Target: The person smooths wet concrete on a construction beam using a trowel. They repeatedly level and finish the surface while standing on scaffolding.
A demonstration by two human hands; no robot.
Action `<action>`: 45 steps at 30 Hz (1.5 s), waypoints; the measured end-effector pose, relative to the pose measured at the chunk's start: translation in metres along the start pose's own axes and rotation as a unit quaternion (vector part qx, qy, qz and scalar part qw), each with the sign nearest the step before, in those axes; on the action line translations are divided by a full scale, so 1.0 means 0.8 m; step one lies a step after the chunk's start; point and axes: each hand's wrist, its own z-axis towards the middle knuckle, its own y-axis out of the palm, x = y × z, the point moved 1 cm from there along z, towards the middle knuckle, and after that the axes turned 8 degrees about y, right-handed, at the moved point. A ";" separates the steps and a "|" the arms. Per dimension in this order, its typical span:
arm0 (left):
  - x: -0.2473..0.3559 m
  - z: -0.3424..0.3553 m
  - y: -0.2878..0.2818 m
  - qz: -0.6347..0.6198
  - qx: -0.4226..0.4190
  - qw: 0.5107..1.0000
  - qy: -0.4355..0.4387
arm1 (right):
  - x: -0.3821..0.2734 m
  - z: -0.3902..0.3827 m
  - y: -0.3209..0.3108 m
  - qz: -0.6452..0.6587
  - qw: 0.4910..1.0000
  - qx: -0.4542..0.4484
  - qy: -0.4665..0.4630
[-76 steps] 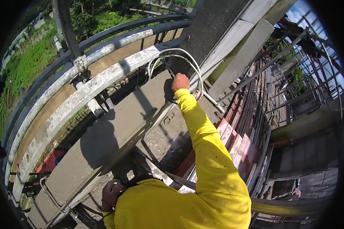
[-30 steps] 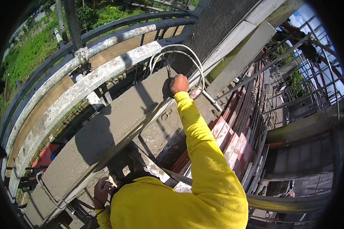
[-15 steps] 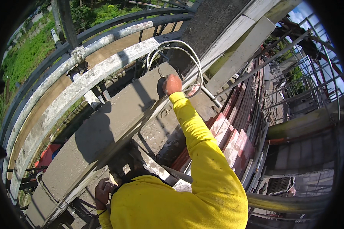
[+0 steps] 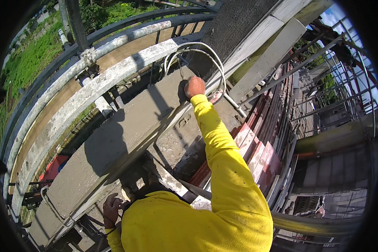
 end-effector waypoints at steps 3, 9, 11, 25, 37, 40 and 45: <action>-0.001 -0.005 0.000 -0.026 0.006 1.000 -0.006 | -0.021 -0.034 -0.014 0.024 0.999 -0.014 -0.019; 0.002 -0.002 0.001 -0.023 -0.005 0.999 -0.029 | -0.040 -0.097 -0.014 0.033 0.998 0.029 -0.050; 0.000 0.000 -0.002 -0.007 -0.008 1.000 -0.015 | -0.049 -0.103 -0.030 0.050 0.999 -0.011 -0.004; -0.004 -0.010 -0.020 0.009 0.002 0.999 -0.038 | -0.018 -0.040 -0.005 0.040 0.999 0.002 -0.012; -0.012 -0.005 -0.017 0.005 -0.017 1.000 -0.020 | -0.015 -0.068 -0.010 0.053 0.998 0.004 0.025; 0.010 -0.003 -0.019 0.018 -0.014 0.999 -0.028 | -0.044 -0.101 -0.030 0.085 0.996 -0.015 0.014; 0.008 0.003 -0.025 0.023 -0.022 0.999 -0.031 | -0.051 -0.133 0.003 0.091 0.995 0.022 0.039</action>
